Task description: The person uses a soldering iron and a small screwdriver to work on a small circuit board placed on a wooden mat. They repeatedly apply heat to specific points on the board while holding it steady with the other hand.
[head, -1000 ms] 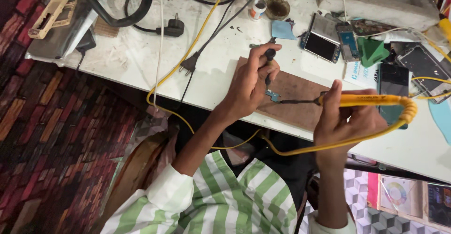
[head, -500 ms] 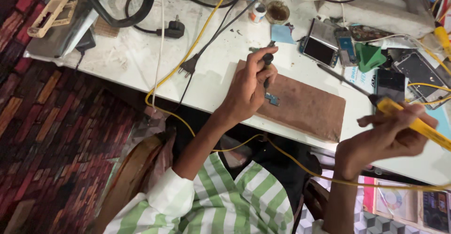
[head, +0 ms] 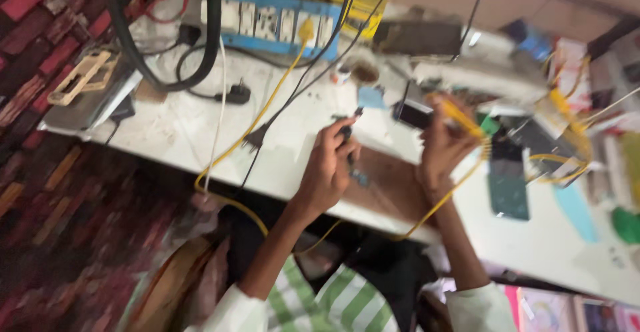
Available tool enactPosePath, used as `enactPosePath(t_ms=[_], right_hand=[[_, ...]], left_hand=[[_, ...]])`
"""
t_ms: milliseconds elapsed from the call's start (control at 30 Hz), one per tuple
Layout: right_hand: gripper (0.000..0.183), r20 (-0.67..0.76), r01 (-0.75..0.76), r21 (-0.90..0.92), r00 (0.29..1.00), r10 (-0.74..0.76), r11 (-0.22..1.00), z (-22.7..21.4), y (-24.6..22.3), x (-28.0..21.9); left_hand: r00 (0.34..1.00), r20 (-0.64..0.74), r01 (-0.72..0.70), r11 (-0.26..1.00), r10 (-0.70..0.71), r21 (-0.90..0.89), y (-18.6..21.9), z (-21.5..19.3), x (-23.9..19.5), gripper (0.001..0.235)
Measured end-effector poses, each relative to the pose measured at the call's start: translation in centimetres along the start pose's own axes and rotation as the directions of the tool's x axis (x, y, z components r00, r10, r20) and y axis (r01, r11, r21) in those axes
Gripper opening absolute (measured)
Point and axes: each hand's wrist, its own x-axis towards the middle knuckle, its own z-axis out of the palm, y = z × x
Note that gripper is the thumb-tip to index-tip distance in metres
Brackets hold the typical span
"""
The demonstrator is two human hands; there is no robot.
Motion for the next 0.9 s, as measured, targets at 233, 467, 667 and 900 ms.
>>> enactPosePath(t_ms=[233, 467, 667, 900], right_hand=[[0.030, 0.196, -0.088, -0.003, 0.977, 0.087, 0.996, 2.1, 0.8, 1.2], [0.028, 0.263, -0.008, -0.011, 0.965, 0.010, 1.000, 2.5, 1.5, 1.1], [0.030, 0.267, -0.102, -0.091, 0.956, 0.123, 0.991, 2.6, 2.3, 1.3], [0.029, 0.313, -0.066, -0.064, 0.946, 0.083, 0.996, 3.0, 2.2, 1.3]], left_hand=[[0.989, -0.051, 0.142, 0.990, -0.141, 0.016, 0.3, 0.7, 0.1, 0.038], [0.990, -0.036, 0.138, 0.990, -0.139, -0.029, 1.1, 0.2, 0.6, 0.034], [0.990, -0.046, 0.136, 0.991, -0.136, 0.007, 0.7, 0.4, 0.5, 0.035], [0.991, -0.029, 0.132, 0.991, -0.133, -0.020, 0.7, 0.0, 0.4, 0.038]])
